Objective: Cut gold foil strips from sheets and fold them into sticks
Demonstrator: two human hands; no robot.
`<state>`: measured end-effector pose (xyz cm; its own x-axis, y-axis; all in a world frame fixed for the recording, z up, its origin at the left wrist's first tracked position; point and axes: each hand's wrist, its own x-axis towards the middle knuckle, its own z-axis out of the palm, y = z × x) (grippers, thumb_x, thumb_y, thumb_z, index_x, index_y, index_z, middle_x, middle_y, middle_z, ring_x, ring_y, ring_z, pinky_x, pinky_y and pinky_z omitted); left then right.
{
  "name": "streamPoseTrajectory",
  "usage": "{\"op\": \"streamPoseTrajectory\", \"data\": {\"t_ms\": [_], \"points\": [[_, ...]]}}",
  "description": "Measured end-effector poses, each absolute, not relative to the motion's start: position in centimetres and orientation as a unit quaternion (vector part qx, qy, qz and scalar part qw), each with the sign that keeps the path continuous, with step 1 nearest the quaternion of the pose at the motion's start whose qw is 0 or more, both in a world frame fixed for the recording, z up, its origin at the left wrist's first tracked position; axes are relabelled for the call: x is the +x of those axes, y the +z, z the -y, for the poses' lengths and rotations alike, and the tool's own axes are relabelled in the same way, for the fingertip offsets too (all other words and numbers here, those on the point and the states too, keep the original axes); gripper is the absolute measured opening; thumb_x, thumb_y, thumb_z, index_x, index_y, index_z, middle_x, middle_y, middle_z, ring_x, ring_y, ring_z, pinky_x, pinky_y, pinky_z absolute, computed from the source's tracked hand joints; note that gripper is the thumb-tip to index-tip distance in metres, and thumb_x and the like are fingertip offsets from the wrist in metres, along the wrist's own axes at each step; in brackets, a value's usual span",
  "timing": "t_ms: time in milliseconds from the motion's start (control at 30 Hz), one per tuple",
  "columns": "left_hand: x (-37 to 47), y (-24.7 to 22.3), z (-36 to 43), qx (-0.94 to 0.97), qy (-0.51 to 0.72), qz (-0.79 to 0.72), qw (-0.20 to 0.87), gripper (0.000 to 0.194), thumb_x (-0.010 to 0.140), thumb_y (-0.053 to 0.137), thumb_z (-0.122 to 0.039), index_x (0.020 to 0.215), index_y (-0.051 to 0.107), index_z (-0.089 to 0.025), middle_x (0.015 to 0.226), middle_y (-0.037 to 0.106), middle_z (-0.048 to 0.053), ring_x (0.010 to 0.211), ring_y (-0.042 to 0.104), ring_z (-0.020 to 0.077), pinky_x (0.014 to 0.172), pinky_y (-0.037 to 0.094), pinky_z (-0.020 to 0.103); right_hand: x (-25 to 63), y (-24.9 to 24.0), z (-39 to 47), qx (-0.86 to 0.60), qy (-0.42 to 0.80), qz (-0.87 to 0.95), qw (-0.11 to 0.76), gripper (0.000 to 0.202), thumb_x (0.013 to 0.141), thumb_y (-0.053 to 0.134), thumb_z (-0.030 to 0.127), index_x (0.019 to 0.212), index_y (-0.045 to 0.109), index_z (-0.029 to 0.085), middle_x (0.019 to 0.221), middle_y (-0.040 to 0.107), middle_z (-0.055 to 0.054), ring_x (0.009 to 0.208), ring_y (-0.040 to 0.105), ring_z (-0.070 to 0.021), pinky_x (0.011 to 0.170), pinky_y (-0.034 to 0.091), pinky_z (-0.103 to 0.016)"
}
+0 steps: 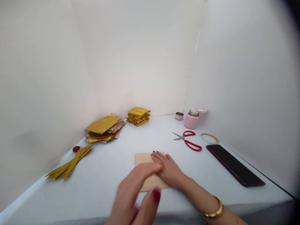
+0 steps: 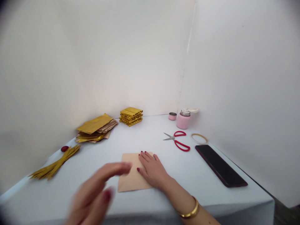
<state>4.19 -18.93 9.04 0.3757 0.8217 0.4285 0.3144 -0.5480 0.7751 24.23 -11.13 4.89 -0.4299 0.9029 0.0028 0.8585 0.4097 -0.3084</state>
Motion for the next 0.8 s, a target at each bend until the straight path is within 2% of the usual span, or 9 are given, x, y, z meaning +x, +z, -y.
{"op": "streamPoseTrajectory", "data": {"t_ms": [33, 133, 233, 433, 567, 633, 667, 733, 800], "points": [[5.1, 9.6, 17.9, 0.783, 0.398, -0.376, 0.297, 0.039, 0.091, 0.040, -0.037, 0.128, 0.044, -0.025, 0.132, 0.047, 0.006, 0.122, 0.041, 0.0247, 0.101, 0.035, 0.040, 24.2, 4.9, 11.1, -0.527, 0.129, 0.836, 0.085, 0.054, 0.089, 0.029, 0.044, 0.138, 0.027, 0.022, 0.145, 0.025, -0.007, 0.133, 0.019, -0.0235, 0.104, 0.017, -0.050], [7.1, 9.0, 14.8, 0.865, 0.183, -0.410, 0.222, 0.050, 0.092, 0.030, -0.033, 0.138, 0.027, -0.014, 0.144, 0.026, 0.010, 0.132, 0.023, 0.0250, 0.104, 0.026, 0.047, 24.1, 4.9, 11.2, -0.523, 0.121, 0.839, 0.084, 0.051, 0.090, 0.029, 0.039, 0.138, 0.028, 0.023, 0.145, 0.026, -0.005, 0.133, 0.020, -0.0226, 0.103, 0.020, -0.049], [7.1, 6.6, 12.2, 0.870, 0.076, -0.472, 0.123, 0.056, 0.091, 0.027, -0.039, 0.137, 0.027, -0.008, 0.144, 0.024, 0.014, 0.132, 0.019, 0.0281, 0.103, 0.021, 0.053, 23.9, 4.9, 11.2, -0.522, 0.111, 0.842, 0.080, 0.051, 0.091, 0.027, 0.039, 0.139, 0.027, 0.022, 0.145, 0.025, -0.005, 0.133, 0.020, -0.0218, 0.104, 0.020, -0.048], [5.1, 4.9, 10.6, 0.870, 0.067, -0.481, 0.090, 0.063, 0.089, 0.027, -0.049, 0.137, 0.029, -0.008, 0.144, 0.024, 0.015, 0.132, 0.020, 0.0278, 0.104, 0.021, 0.048, 25.5, 4.6, 10.8, -0.551, 0.101, 0.825, 0.075, 0.055, 0.090, 0.026, 0.047, 0.139, 0.027, 0.022, 0.145, 0.024, -0.005, 0.133, 0.021, -0.0212, 0.104, 0.021, -0.045], [5.1, 5.0, 10.7, 0.869, 0.069, -0.482, 0.083, 0.064, 0.088, 0.028, -0.049, 0.137, 0.028, -0.008, 0.144, 0.025, 0.014, 0.132, 0.020, 0.0289, 0.104, 0.020, 0.048, 27.9, 4.8, 10.5, -0.617, 0.080, 0.779, 0.074, 0.055, 0.090, 0.025, 0.041, 0.138, 0.029, 0.014, 0.144, 0.027, -0.014, 0.131, 0.023, -0.0292, 0.099, 0.023, -0.056], [5.2, 4.8, 10.7, 0.869, 0.071, -0.483, 0.083, 0.063, 0.088, 0.027, -0.048, 0.137, 0.028, -0.008, 0.144, 0.024, 0.014, 0.132, 0.019, 0.0292, 0.104, 0.020, 0.048, 28.0, 5.0, 10.8, -0.637, 0.065, 0.764, 0.079, 0.056, 0.090, 0.024, 0.038, 0.138, 0.028, 0.009, 0.144, 0.023, -0.018, 0.132, 0.019, -0.0327, 0.097, 0.021, -0.060], [5.3, 4.7, 10.7, 0.869, 0.072, -0.483, 0.083, 0.063, 0.088, 0.028, -0.048, 0.137, 0.028, -0.008, 0.144, 0.024, 0.014, 0.132, 0.019, 0.0293, 0.104, 0.019, 0.049, 27.7, 5.1, 11.1, -0.635, 0.060, 0.766, 0.082, 0.056, 0.091, 0.023, 0.037, 0.138, 0.027, 0.008, 0.145, 0.019, -0.017, 0.133, 0.016, -0.0319, 0.099, 0.019, -0.059], [5.2, 4.6, 10.6, 0.869, 0.071, -0.482, 0.083, 0.063, 0.088, 0.028, -0.047, 0.137, 0.028, -0.009, 0.144, 0.023, 0.014, 0.132, 0.018, 0.0291, 0.104, 0.018, 0.049, 26.2, 5.2, 12.0, -0.601, 0.065, 0.792, 0.083, 0.053, 0.091, 0.024, 0.037, 0.140, 0.024, 0.016, 0.148, 0.015, -0.007, 0.134, 0.014, -0.0232, 0.104, 0.019, -0.049], [5.1, 4.6, 10.5, 0.870, 0.068, -0.482, 0.084, 0.061, 0.089, 0.028, -0.046, 0.137, 0.028, -0.009, 0.145, 0.023, 0.014, 0.132, 0.018, 0.0284, 0.104, 0.018, 0.048, 24.2, 5.2, 13.2, -0.540, 0.089, 0.834, 0.069, 0.053, 0.089, 0.029, 0.044, 0.139, 0.024, 0.027, 0.147, 0.021, 0.003, 0.133, 0.018, -0.0157, 0.107, 0.019, -0.038]]}}
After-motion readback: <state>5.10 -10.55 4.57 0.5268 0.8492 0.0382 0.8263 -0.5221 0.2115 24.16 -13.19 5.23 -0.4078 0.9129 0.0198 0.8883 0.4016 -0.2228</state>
